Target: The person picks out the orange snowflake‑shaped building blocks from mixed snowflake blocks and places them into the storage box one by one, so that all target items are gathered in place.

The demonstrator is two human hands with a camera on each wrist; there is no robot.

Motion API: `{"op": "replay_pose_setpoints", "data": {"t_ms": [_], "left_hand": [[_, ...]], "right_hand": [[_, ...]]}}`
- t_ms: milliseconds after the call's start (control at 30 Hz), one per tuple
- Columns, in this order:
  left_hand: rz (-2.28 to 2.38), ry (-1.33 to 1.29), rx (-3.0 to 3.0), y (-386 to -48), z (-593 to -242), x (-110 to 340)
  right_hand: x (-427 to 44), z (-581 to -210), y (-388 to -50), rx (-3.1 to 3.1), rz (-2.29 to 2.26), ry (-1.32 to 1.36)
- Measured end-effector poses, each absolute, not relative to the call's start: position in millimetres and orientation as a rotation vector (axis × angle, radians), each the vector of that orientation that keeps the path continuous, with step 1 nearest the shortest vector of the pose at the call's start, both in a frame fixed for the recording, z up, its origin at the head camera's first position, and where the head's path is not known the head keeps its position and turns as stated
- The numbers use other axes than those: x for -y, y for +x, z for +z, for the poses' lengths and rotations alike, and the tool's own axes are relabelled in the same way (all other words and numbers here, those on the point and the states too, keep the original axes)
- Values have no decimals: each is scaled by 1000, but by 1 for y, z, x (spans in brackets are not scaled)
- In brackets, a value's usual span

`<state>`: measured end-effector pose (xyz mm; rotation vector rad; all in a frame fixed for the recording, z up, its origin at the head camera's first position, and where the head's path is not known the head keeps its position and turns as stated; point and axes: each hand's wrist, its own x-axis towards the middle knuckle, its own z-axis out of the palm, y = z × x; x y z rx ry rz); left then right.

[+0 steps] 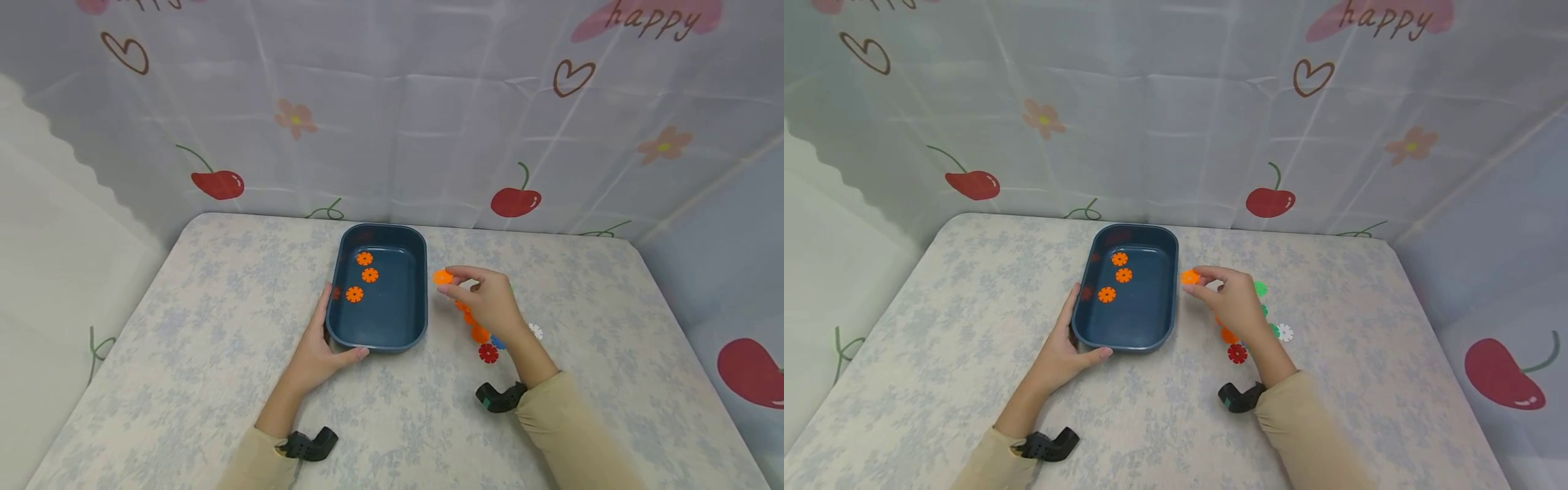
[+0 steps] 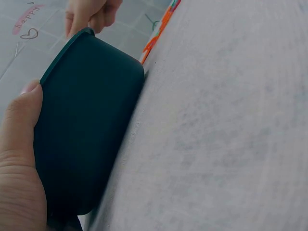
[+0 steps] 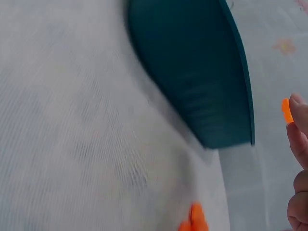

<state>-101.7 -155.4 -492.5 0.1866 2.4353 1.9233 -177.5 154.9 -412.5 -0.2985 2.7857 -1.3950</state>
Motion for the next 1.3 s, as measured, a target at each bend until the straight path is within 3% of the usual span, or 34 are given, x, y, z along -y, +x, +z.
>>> {"op": "replay_pose_setpoints", "data": {"t_ms": [533, 1300], "left_hand": [[1905, 180, -2452, -102, -492, 155], [1896, 148, -2446, -101, -490, 155]], "right_hand": [[-69, -410, -182, -2846, -1029, -734], [-36, -422, -187, -2846, -489, -867]]}}
